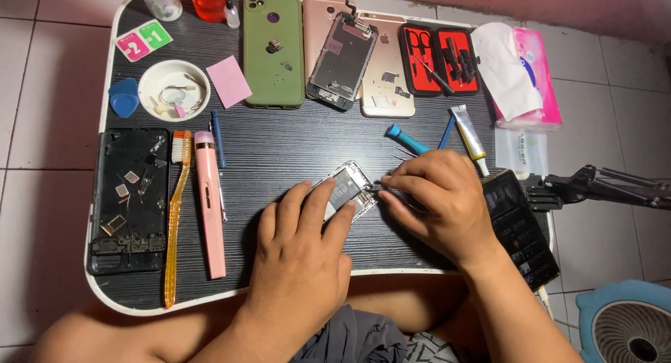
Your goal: Repairing a smartphone by installing a shield plate and fastening it with tiny screws using a screwdriver and tweezers.
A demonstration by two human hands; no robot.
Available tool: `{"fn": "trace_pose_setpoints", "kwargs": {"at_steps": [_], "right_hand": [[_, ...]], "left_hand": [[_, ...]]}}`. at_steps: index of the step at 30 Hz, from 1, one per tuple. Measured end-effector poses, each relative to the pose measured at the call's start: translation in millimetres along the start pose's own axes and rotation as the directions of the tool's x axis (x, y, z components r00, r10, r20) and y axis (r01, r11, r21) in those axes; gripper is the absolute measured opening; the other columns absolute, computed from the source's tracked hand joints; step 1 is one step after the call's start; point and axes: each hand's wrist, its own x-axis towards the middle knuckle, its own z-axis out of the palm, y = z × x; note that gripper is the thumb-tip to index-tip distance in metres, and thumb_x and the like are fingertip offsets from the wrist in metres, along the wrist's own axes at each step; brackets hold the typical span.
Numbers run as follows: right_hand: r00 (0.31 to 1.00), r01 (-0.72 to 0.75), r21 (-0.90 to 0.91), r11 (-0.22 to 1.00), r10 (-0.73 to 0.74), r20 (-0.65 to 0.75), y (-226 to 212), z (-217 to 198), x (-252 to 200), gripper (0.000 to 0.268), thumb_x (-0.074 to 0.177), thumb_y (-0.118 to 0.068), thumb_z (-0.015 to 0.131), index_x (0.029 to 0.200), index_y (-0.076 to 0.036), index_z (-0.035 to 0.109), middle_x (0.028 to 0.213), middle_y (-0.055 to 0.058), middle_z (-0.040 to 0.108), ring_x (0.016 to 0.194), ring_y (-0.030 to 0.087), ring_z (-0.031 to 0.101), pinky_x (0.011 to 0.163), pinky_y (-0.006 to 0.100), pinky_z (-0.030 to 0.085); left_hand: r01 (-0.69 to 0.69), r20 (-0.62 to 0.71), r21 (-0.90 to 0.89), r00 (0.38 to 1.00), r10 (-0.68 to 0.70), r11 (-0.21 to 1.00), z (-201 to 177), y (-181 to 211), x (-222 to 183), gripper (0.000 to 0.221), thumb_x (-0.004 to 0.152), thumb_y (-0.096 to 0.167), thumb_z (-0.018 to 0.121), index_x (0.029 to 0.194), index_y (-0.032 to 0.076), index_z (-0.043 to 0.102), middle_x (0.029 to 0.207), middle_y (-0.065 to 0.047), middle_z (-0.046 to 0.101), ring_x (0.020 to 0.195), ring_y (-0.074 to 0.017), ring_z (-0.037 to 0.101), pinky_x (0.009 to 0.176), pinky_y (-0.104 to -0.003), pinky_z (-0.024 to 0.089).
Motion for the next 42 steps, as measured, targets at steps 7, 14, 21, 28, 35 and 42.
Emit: {"fn": "trace_pose_setpoints", "kwargs": {"at_steps": [7,14,21,28,35,42], "right_hand": [[1.0,0.003,0.006,1.0,-0.003,0.019,1,1,3,0.012,0.094,-0.017,0.08,0.098,-0.009,0.072,0.098,0.003,0.07,0.089,0.026,0.063,0.075,0.039,0.044],[1.0,-0.004,-0.022,1.0,0.005,0.02,-1,0,3,0.013,0.093,-0.017,0.082,0.098,-0.01,0.073,0.098,0.003,0.07,0.086,0.025,0.063,0.074,0.039,0.043],[0.999,-0.036,-0.087,0.996,0.037,0.006,-9,1,2,0.013,0.093,-0.019,0.084,0.098,-0.012,0.074,0.095,0.0,0.071,0.08,0.022,0.06,0.069,0.038,0.038],[0.991,-0.129,-0.173,0.976,0.121,-0.058,-23,9,-7,0.015,0.093,-0.022,0.086,0.098,-0.015,0.074,0.095,-0.002,0.07,0.081,0.02,0.061,0.07,0.036,0.039],[0.971,-0.23,-0.232,0.945,0.207,-0.121,-37,16,-11,0.014,0.093,-0.021,0.084,0.099,-0.013,0.075,0.094,0.0,0.069,0.081,0.023,0.06,0.071,0.037,0.04],[0.936,-0.341,-0.247,0.907,0.301,-0.184,-53,23,-8,0.013,0.093,-0.022,0.084,0.096,-0.013,0.075,0.092,0.001,0.069,0.082,0.023,0.061,0.073,0.037,0.042]], "left_hand": [[0.002,0.014,0.005,1.0,-0.002,1.0,0,-1,0,0.054,0.073,0.02,0.063,0.126,0.014,0.069,0.142,-0.014,0.056,0.129,-0.0382,0.049,0.099,-0.055,0.041],[0.015,0.036,0.009,0.999,-0.016,1.0,2,-1,-2,0.056,0.073,0.022,0.065,0.128,0.016,0.069,0.144,-0.014,0.055,0.131,-0.0381,0.048,0.101,-0.056,0.04],[0.005,0.023,0.017,1.0,-0.006,1.0,0,0,-1,0.057,0.071,0.022,0.065,0.128,0.015,0.069,0.142,-0.015,0.056,0.126,-0.0374,0.049,0.098,-0.054,0.041],[0.017,-0.024,-0.008,1.0,-0.017,1.0,-2,4,-1,0.052,0.072,0.017,0.062,0.123,0.014,0.071,0.136,-0.016,0.058,0.119,-0.0369,0.052,0.091,-0.053,0.044],[0.062,-0.003,-0.008,0.998,-0.062,0.998,-1,9,-4,0.054,0.074,0.022,0.065,0.127,0.018,0.07,0.138,-0.015,0.056,0.118,-0.0367,0.052,0.087,-0.052,0.045],[0.065,-0.005,-0.041,0.998,-0.065,0.997,-4,14,-5,0.051,0.077,0.026,0.067,0.127,0.014,0.069,0.141,-0.018,0.054,0.117,-0.0368,0.052,0.085,-0.052,0.046]]}}
